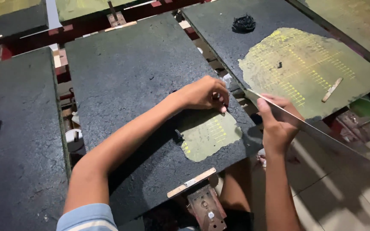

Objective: Scraping and cleaning residue from a screen printing platen using a metal tool and paper.

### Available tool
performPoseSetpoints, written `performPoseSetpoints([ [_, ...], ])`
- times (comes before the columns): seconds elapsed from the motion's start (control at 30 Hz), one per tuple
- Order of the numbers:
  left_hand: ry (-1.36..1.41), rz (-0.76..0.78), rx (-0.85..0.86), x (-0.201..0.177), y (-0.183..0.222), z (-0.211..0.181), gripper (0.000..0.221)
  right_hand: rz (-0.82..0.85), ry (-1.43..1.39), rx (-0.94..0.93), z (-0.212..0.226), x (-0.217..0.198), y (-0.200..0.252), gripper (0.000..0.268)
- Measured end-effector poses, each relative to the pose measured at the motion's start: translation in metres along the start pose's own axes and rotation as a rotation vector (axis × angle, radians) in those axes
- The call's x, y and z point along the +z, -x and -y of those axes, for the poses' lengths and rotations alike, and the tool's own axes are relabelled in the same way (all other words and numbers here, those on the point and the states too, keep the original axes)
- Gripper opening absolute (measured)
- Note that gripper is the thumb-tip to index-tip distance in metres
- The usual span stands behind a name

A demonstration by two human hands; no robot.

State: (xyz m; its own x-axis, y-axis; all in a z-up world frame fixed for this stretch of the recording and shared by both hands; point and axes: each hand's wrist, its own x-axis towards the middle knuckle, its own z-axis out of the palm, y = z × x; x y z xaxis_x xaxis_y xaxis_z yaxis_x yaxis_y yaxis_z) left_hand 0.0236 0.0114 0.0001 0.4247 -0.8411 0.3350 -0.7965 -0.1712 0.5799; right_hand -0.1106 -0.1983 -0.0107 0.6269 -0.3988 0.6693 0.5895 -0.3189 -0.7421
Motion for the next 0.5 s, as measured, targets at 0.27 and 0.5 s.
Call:
performPoseSetpoints([
  [0.27, -0.202, 0.065, -0.044, 0.009, -0.004, -0.001, 0.018, 0.357, 0.336, -0.077, 0.045, 0.0, 0.014, 0.011],
  [0.5, -0.266, -0.011, -0.059, 0.012, 0.001, -0.003, 0.017, 0.623, 0.29, -0.34, 0.058, 0.003, 0.007, 0.01],
])
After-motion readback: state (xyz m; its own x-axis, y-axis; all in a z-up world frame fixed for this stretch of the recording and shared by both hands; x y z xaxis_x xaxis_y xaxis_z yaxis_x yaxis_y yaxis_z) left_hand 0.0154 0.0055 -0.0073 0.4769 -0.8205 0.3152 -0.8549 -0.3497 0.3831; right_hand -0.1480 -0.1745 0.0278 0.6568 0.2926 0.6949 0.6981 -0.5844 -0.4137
